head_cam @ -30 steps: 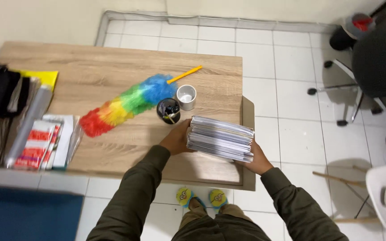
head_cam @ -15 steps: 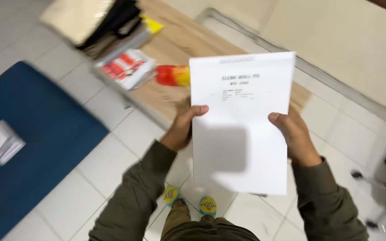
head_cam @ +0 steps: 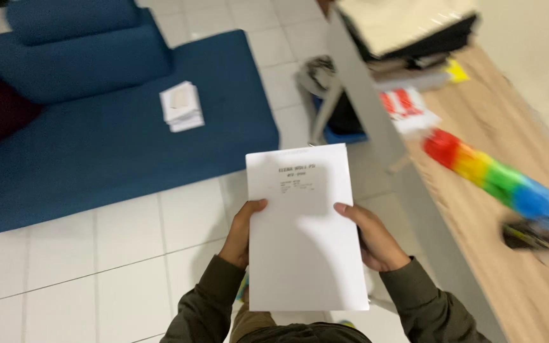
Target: Organizing various office items including papers, folders, and packaged clothing between a desk and a couch.
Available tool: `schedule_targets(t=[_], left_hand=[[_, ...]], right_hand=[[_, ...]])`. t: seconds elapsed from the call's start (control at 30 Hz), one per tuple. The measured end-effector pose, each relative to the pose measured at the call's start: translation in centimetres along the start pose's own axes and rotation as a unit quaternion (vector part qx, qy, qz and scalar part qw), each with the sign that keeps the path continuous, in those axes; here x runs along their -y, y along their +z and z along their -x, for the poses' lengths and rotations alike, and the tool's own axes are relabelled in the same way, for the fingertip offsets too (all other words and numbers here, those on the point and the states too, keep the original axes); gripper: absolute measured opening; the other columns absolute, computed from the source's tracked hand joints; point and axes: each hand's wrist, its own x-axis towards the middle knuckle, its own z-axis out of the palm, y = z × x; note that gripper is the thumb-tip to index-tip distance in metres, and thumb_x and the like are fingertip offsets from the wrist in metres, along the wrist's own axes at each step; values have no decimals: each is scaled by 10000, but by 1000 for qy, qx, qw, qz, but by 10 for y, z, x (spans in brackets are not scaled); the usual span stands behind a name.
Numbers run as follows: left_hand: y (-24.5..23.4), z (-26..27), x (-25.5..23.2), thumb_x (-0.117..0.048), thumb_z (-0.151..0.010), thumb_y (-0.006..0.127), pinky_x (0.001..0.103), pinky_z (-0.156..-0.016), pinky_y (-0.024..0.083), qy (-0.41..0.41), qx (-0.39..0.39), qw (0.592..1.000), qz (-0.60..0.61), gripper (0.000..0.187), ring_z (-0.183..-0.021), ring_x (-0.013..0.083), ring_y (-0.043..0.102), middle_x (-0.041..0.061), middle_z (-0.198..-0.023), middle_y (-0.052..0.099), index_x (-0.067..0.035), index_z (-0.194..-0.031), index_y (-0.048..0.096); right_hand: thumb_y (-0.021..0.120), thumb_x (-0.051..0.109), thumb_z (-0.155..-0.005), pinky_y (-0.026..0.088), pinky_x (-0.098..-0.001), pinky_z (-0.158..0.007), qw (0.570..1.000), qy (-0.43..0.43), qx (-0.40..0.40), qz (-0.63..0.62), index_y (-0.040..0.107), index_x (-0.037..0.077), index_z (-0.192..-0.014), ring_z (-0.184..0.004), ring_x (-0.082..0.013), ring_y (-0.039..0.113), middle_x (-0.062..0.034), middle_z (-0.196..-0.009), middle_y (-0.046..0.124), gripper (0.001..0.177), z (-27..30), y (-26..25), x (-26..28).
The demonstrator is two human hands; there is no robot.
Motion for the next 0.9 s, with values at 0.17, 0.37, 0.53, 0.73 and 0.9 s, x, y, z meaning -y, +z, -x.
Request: schedule_targets(t=[0.17,0.37,0.53,0.73,0.9], left_hand=[[-116,18,-90,-399,-803,643,389,-827,563,60,-53,997,8,745,-1050,307,637,242,-1195,602,48,-1369,461],[-204,-20,-144,-366,-780,694,412,-837,588,63,-149,986,-38,749,-1065,331,640,250,-1185,601,57,-1346,445],[-239,-77,-185,-358,-761,722,410,-853,581,18,-162,987,-17,732,-1062,317,635,232,-1177,599,32,-1322,459],[-262,-207,-253,-417,-804,720,393,-1022,525,-28,-119,986,-116,862,-1194,333,624,261,-1284,599,0,-1465,356],[-299,-351,-306,-382,-804,747,388,-1097,422,-11,-78,977,-197,794,-1274,247,561,146,-1399,586,-51,-1466,459]], right_hand=[[637,374,-831,594,-423,-951,995,63,75,26,308,32,-1513,-1200,-295,643,-247,-1350,574,831,-83,115,-22],[699,321,-785,596,-434,-928,988,126,83,14,332,-65,-1487,-1186,-332,655,-286,-1325,589,881,-170,199,-22],[698,302,-786,611,-441,-892,989,127,55,45,330,-126,-1443,-1146,-381,685,-341,-1272,593,866,-255,221,-20],[704,283,-760,605,-443,-904,997,65,30,33,312,-128,-1447,-1166,-420,668,-367,-1273,585,892,-413,201,5],[737,343,-709,564,-500,-982,990,78,-10,119,273,-73,-1512,-1258,-447,597,-364,-1361,542,1016,-583,178,36]])
